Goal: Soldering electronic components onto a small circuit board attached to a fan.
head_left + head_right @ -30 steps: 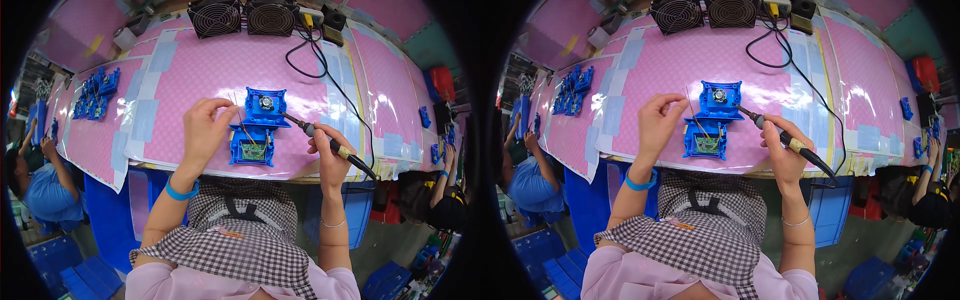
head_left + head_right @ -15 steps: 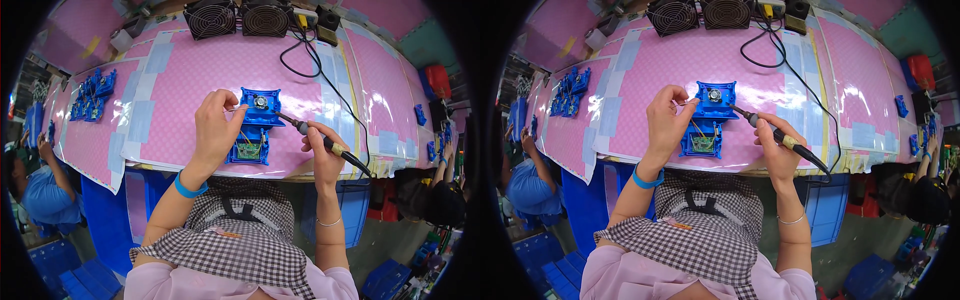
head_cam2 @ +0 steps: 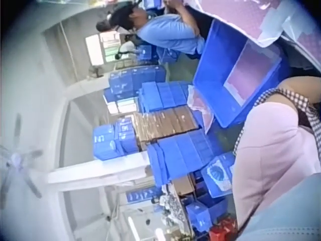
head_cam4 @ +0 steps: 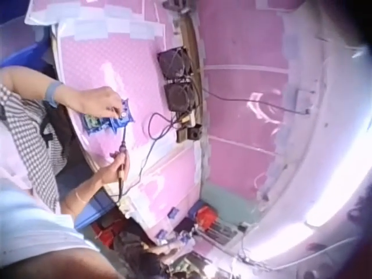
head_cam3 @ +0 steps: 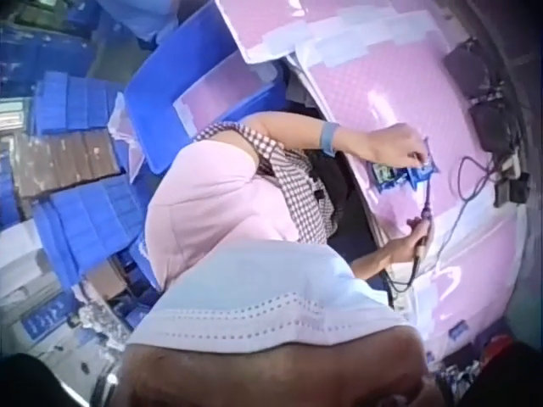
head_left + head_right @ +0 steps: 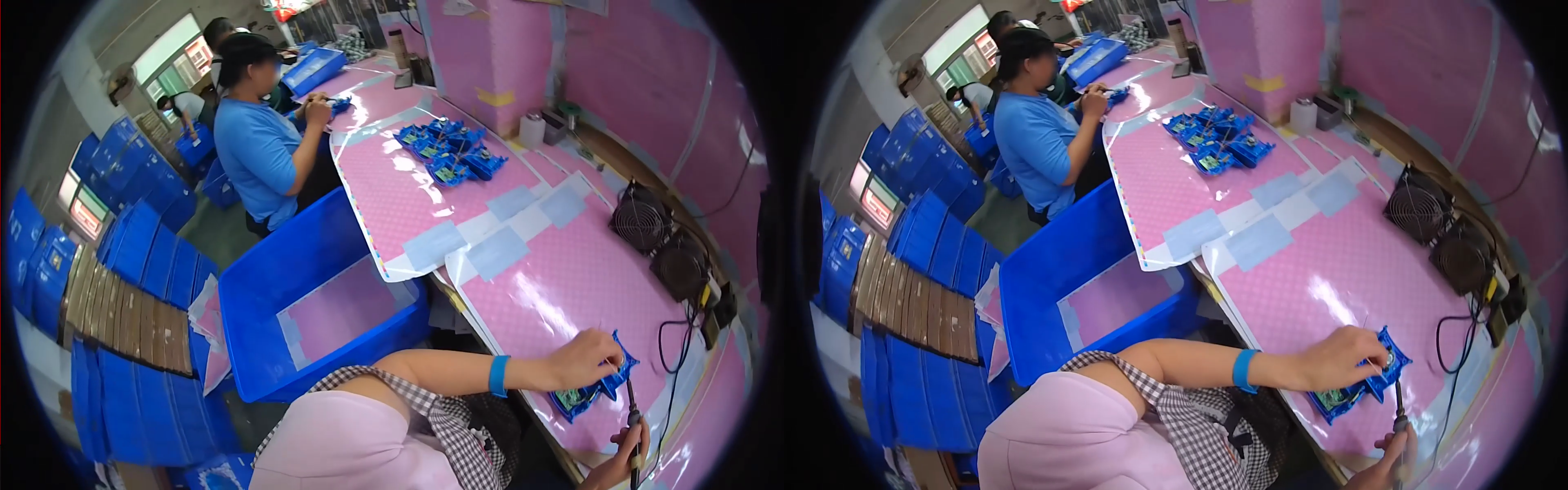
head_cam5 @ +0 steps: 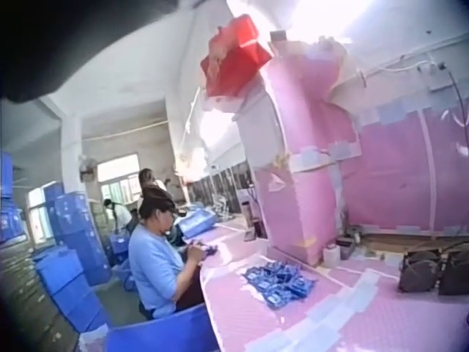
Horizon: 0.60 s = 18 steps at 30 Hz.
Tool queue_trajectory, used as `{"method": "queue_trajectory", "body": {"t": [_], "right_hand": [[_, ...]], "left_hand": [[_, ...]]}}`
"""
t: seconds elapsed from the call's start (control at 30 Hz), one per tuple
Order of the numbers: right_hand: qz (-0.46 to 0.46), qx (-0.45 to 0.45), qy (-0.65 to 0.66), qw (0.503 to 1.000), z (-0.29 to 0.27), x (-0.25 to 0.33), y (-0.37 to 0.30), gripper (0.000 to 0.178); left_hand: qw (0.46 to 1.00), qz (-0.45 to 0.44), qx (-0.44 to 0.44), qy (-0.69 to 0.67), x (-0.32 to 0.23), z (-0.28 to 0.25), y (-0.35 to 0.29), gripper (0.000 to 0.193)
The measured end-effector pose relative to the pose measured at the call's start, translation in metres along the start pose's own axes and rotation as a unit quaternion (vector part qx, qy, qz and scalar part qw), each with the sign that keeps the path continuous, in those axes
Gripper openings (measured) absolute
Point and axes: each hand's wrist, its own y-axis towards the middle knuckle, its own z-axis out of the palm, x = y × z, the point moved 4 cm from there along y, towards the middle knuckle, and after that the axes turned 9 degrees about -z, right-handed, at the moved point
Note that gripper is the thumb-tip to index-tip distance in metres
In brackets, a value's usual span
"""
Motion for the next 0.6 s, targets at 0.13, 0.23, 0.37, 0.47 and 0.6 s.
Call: {"method": "queue_trajectory", "body": {"t": [0.13, 0.23, 0.37, 0.47, 0.6], "right_hand": [[-0.072, 0.034, -0.011, 0.997, 0.017, 0.034, -0.001, 0.020], [-0.081, 0.034, -0.027, 0.996, 0.015, 0.031, 0.000, 0.020], [-0.078, 0.014, -0.055, 0.995, 0.004, 0.037, -0.001, 0.022], [-0.076, 0.011, -0.048, 0.996, 0.003, 0.033, 0.000, 0.024], [-0.041, -0.027, -0.039, 0.998, -0.002, 0.026, -0.005, 0.025]], "left_hand": [[0.998, -0.037, 0.036, -0.040, -0.001, 0.001, 0.004, 0.010], [0.995, -0.058, 0.059, -0.056, 0.001, 0.008, 0.005, 0.009], [0.996, -0.017, 0.062, -0.062, -0.007, 0.023, 0.006, 0.006], [0.996, -0.032, 0.068, -0.054, -0.008, 0.028, 0.003, 0.007], [0.996, 0.005, 0.066, -0.061, -0.004, 0.042, 0.004, 0.007]]}}
